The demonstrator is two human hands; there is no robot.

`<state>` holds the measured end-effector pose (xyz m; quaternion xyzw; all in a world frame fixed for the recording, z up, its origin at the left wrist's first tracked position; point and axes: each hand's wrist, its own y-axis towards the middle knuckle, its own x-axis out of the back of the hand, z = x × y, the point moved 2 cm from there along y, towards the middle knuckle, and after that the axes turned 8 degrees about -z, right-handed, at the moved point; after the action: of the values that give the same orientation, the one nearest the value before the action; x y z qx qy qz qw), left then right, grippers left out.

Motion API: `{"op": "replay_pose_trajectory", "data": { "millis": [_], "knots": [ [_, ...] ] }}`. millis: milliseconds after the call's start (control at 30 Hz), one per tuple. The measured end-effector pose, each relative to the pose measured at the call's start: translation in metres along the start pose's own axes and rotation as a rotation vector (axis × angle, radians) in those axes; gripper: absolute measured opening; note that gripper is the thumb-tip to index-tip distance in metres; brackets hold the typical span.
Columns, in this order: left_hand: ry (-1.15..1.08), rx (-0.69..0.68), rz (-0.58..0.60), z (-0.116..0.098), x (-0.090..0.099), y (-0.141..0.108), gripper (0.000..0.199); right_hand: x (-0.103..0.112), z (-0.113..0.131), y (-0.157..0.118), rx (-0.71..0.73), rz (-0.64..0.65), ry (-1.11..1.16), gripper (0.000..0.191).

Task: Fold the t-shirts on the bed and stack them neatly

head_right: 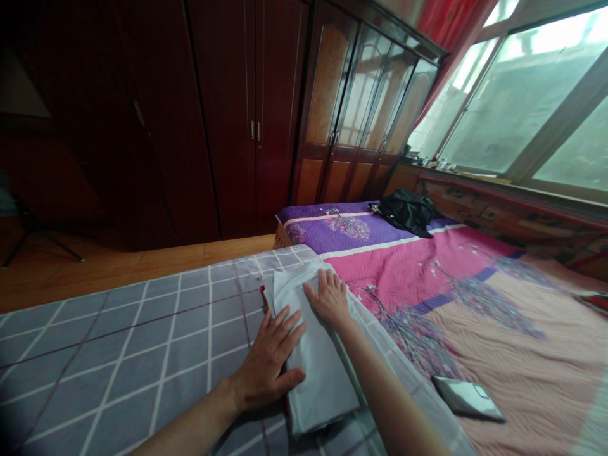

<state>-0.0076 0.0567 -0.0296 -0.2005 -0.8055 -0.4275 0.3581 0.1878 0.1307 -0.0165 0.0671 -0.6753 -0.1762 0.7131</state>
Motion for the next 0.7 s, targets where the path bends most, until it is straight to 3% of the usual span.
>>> {"op": "replay_pose_trajectory", "data": {
  "millis": [167, 333, 567, 700],
  "knots": [
    [-0.040, 0.001, 0.052, -0.005, -0.004, -0.002, 0.077, -0.002, 0.022, -0.013, 0.096, 0.011, 0.028, 0.061],
    [-0.052, 0.027, 0.071, -0.002, -0.005, -0.001, 0.084, 0.001, 0.022, -0.025, 0.124, 0.029, 0.062, 0.058],
    [-0.106, 0.007, 0.080, -0.002, -0.005, -0.001, 0.110, 0.016, 0.008, -0.094, 0.238, 0.058, 0.194, 0.058],
    [-0.105, 0.024, 0.068, -0.002, -0.005, -0.002, 0.113, 0.024, 0.012, -0.111, 0.236, 0.041, 0.179, 0.058]
  ]
}}
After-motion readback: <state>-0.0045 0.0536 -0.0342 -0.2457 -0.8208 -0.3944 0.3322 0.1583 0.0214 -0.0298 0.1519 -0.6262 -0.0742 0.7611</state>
